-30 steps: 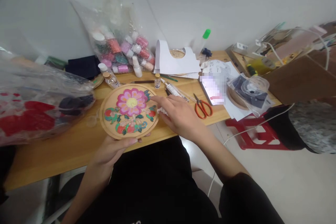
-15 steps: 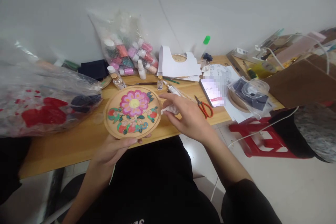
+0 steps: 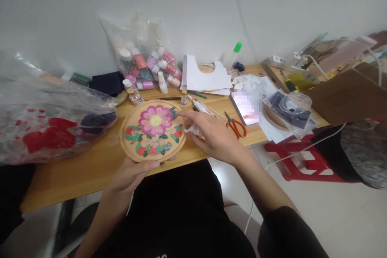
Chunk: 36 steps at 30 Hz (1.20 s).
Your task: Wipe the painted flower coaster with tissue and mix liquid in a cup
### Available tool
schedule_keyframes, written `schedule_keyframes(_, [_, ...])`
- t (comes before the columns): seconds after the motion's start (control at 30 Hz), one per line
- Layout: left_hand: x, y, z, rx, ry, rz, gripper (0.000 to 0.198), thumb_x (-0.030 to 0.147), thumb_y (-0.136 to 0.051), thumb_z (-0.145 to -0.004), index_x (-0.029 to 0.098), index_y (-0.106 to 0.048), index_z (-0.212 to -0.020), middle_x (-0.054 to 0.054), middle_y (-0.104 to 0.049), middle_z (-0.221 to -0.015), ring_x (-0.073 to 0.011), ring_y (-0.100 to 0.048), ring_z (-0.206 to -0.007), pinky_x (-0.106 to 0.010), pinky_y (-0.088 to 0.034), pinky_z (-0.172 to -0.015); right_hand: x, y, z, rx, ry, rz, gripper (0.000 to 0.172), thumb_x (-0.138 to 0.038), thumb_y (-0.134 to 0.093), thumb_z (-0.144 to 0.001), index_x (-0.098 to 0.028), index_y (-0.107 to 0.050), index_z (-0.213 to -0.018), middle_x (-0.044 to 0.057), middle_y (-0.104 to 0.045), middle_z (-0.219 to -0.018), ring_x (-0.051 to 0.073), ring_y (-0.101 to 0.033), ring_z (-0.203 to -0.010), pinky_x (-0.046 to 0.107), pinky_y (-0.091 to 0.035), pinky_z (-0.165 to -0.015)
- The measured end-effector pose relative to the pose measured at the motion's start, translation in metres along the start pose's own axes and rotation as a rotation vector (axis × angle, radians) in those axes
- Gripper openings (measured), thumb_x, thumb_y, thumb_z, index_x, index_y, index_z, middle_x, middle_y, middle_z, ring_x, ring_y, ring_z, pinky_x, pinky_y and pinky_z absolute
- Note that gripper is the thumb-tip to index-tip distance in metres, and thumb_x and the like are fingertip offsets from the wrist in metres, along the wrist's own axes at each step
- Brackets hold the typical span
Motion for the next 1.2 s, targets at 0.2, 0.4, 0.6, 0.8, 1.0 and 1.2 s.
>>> schedule_keyframes(0.2, [0.0,0.001,-0.002,-0.026,0.006,-0.022,0.05,0.016,-0.089,-0.063,0.02,-0.074,-0.111,-0.009,-0.078,-0.11,-0.0267,-0.075,-0.096,-0.02,-0.058,-0.06,0.003,-0.003,-0.003,0.005,-0.024,-0.039,0.054,-0.008,-0.057,-0.089,-0.027,-0.041,-0.138,0.003,-0.072,-0.099,0.018,-0.07,-0.092,0.034,-0.057,-0.08])
schedule_keyframes(0.4, [0.001,0.001,-0.002,-0.003,0.011,-0.016,0.045,0.015,-0.089,-0.062,0.02,-0.077,-0.105,-0.007,-0.08,-0.099,-0.0247,-0.077,-0.086,-0.022,-0.058,-0.06,0.004,-0.006,-0.004,-0.031,-0.059,-0.056,0.051,-0.01,-0.057,-0.09,-0.026,-0.042,-0.136,0.002,-0.072,-0.098,0.019,-0.071,-0.091,0.034,-0.057,-0.079])
schedule_keyframes(0.6, [0.003,-0.002,-0.001,0.03,0.0,-0.018,0.046,0.017,-0.088,-0.063,0.023,-0.076,-0.107,-0.006,-0.079,-0.105,-0.0294,-0.075,-0.095,-0.029,-0.062,-0.064,0.006,-0.008,-0.007,-0.074,-0.112,-0.066,0.051,-0.011,-0.057,-0.09,-0.026,-0.042,-0.136,0.003,-0.073,-0.098,0.02,-0.071,-0.094,0.036,-0.058,-0.081])
schedule_keyframes(0.8, [-0.001,0.005,-0.004,0.011,0.033,-0.046,0.053,0.017,-0.088,-0.063,0.024,-0.073,-0.114,-0.007,-0.075,-0.12,-0.0297,-0.075,-0.098,-0.029,-0.062,-0.067,0.005,-0.009,-0.01,-0.072,-0.137,-0.033,0.051,-0.012,-0.056,-0.089,-0.025,-0.043,-0.136,0.004,-0.074,-0.103,0.02,-0.072,-0.094,0.035,-0.057,-0.081])
schedule_keyframes(1.0, [-0.003,0.002,-0.003,0.013,0.042,-0.029,0.051,0.017,-0.089,-0.061,0.019,-0.074,-0.11,-0.009,-0.079,-0.107,-0.0299,-0.076,-0.093,-0.029,-0.062,-0.067,0.009,-0.014,-0.01,-0.061,-0.18,-0.007,0.051,-0.012,-0.056,-0.086,-0.02,-0.045,-0.135,0.006,-0.074,-0.098,0.022,-0.071,-0.091,0.034,-0.057,-0.076])
schedule_keyframes(1.2, [-0.002,-0.004,0.0,0.063,0.056,0.007,0.051,0.014,-0.088,-0.06,0.02,-0.074,-0.109,-0.008,-0.079,-0.107,-0.0311,-0.076,-0.095,-0.033,-0.064,-0.071,0.012,-0.016,-0.011,-0.063,-0.232,-0.005,0.05,-0.013,-0.056,-0.084,-0.021,-0.047,-0.133,0.005,-0.074,-0.097,0.022,-0.071,-0.086,0.035,-0.056,-0.073])
Point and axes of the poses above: each hand's wrist, its own z-axis away from the middle knuckle, its own y-axis out of the back of the hand, x = y × z, the point moved 5 cm from there along -z, towards the middle knuckle
